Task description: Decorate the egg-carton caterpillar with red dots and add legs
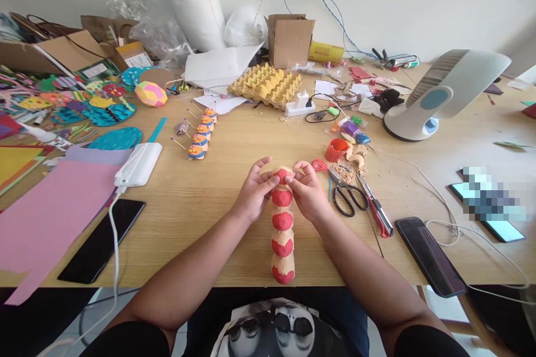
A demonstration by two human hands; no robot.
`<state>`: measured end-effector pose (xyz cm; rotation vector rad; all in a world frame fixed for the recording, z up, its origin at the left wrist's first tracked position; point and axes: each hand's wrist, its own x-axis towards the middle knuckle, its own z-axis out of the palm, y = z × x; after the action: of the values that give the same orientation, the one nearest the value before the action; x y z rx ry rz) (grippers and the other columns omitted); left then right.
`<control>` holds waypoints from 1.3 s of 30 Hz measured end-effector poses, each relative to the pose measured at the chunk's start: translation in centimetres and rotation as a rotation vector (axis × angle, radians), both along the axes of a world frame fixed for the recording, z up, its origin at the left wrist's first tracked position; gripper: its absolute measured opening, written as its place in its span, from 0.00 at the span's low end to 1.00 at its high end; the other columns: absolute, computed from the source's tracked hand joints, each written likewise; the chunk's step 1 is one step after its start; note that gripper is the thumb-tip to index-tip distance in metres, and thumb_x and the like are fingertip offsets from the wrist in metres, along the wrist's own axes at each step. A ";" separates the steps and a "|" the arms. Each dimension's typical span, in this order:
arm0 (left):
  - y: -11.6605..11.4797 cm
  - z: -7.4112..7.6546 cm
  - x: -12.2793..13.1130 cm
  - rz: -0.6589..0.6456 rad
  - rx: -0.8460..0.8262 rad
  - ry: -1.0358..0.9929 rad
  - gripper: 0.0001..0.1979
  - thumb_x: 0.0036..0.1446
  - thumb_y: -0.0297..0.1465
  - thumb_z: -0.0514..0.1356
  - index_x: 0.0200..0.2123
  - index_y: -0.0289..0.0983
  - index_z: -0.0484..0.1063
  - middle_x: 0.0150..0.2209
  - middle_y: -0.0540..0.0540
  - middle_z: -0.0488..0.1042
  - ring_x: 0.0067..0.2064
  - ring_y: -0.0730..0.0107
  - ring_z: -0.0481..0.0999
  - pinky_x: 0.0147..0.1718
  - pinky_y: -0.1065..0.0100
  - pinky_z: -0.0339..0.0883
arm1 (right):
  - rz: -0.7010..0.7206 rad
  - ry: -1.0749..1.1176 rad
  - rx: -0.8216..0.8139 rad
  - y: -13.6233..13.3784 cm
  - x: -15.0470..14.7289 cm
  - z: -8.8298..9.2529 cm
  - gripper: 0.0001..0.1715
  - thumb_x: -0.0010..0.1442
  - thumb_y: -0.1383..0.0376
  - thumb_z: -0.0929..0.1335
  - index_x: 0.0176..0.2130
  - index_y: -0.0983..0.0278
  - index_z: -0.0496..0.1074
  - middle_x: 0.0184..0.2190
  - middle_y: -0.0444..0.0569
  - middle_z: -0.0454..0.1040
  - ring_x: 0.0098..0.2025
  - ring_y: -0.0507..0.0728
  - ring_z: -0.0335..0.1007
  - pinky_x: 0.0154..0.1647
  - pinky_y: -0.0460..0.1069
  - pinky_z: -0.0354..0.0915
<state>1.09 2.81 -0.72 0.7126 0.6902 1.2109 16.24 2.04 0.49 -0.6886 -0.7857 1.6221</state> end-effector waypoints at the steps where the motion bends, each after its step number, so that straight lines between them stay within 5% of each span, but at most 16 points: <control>1: 0.0 0.0 0.0 0.007 0.002 0.002 0.34 0.50 0.31 0.74 0.57 0.43 0.63 0.38 0.50 0.83 0.37 0.71 0.82 0.39 0.71 0.70 | 0.008 0.005 -0.010 0.0 0.0 0.0 0.26 0.50 0.63 0.80 0.42 0.55 0.65 0.32 0.38 0.77 0.32 0.51 0.74 0.35 0.45 0.68; 18: 0.0 0.2 -0.1 -0.069 -0.066 -0.066 0.35 0.51 0.32 0.73 0.59 0.42 0.61 0.33 0.52 0.81 0.32 0.73 0.79 0.37 0.71 0.70 | 0.111 0.140 -0.221 -0.6 0.0 0.9 0.23 0.53 0.62 0.77 0.43 0.55 0.66 0.34 0.39 0.78 0.31 0.52 0.72 0.32 0.46 0.66; 39: -0.6 -0.1 0.9 -0.103 -0.045 0.102 0.36 0.50 0.32 0.74 0.60 0.43 0.63 0.29 0.55 0.76 0.28 0.77 0.74 0.30 0.74 0.63 | 0.020 0.106 -0.394 0.0 0.8 1.0 0.22 0.47 0.68 0.74 0.39 0.56 0.64 0.25 0.35 0.72 0.26 0.52 0.68 0.27 0.46 0.63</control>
<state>1.99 2.23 -0.82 0.7677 0.7540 1.0674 17.09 2.03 1.51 -0.8638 -0.3982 1.8364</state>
